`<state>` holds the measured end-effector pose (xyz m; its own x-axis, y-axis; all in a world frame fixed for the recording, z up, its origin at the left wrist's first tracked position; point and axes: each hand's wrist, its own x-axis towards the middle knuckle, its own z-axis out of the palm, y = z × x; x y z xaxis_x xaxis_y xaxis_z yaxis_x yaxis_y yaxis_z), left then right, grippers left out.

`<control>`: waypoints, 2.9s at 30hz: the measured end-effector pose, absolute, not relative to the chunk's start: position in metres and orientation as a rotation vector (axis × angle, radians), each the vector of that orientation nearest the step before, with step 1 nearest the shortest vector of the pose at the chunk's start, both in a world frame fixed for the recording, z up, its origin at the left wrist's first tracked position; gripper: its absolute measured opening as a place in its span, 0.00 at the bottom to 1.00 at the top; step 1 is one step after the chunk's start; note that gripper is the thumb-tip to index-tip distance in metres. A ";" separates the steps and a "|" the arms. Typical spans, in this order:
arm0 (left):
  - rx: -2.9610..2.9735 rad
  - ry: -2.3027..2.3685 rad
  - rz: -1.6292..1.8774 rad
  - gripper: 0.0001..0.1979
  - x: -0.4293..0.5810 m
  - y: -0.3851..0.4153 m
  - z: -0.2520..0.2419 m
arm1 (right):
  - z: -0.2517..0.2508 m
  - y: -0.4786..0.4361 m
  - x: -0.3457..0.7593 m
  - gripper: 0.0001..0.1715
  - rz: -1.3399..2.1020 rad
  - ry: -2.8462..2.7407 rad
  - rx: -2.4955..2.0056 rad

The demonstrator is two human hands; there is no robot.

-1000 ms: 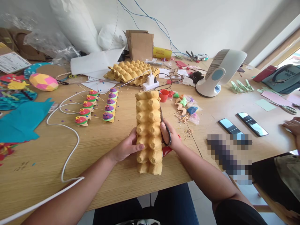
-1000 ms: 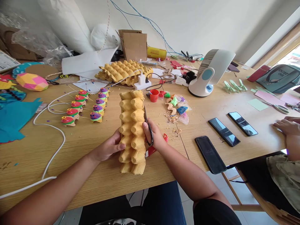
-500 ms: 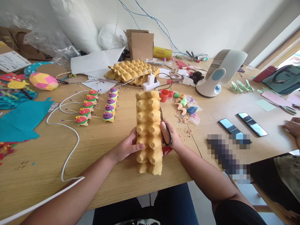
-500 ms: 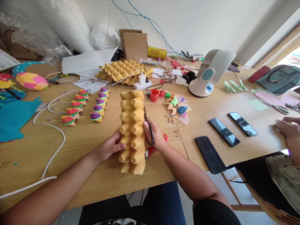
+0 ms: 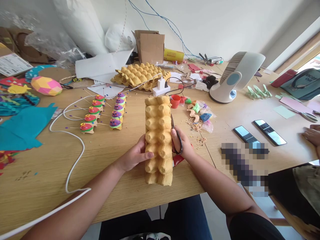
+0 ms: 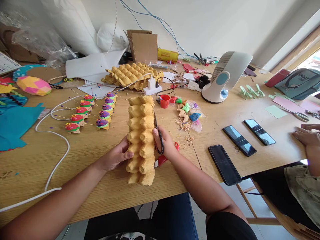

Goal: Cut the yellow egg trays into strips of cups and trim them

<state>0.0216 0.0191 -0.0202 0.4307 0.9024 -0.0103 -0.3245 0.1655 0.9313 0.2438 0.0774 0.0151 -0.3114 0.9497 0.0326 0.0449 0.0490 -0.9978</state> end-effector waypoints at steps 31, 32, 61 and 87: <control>0.794 0.676 0.986 0.31 0.012 0.015 -0.006 | 0.006 0.111 0.265 0.20 0.691 -1.849 -1.151; 0.798 0.673 0.976 0.31 0.012 0.015 -0.004 | 0.007 0.111 0.266 0.20 0.670 -1.859 -1.149; 0.829 0.650 0.934 0.23 0.013 0.015 -0.008 | 0.019 0.108 0.273 0.19 0.346 -1.961 -1.217; 0.788 0.648 0.960 0.24 0.018 0.018 -0.005 | 0.020 0.105 0.271 0.25 0.393 -1.962 -1.322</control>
<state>0.0179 0.0180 -0.0048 0.4319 0.8916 -0.1361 -0.4592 0.3472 0.8176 0.2713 0.1047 0.0196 -0.2084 0.8939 0.3968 0.6722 0.4256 -0.6059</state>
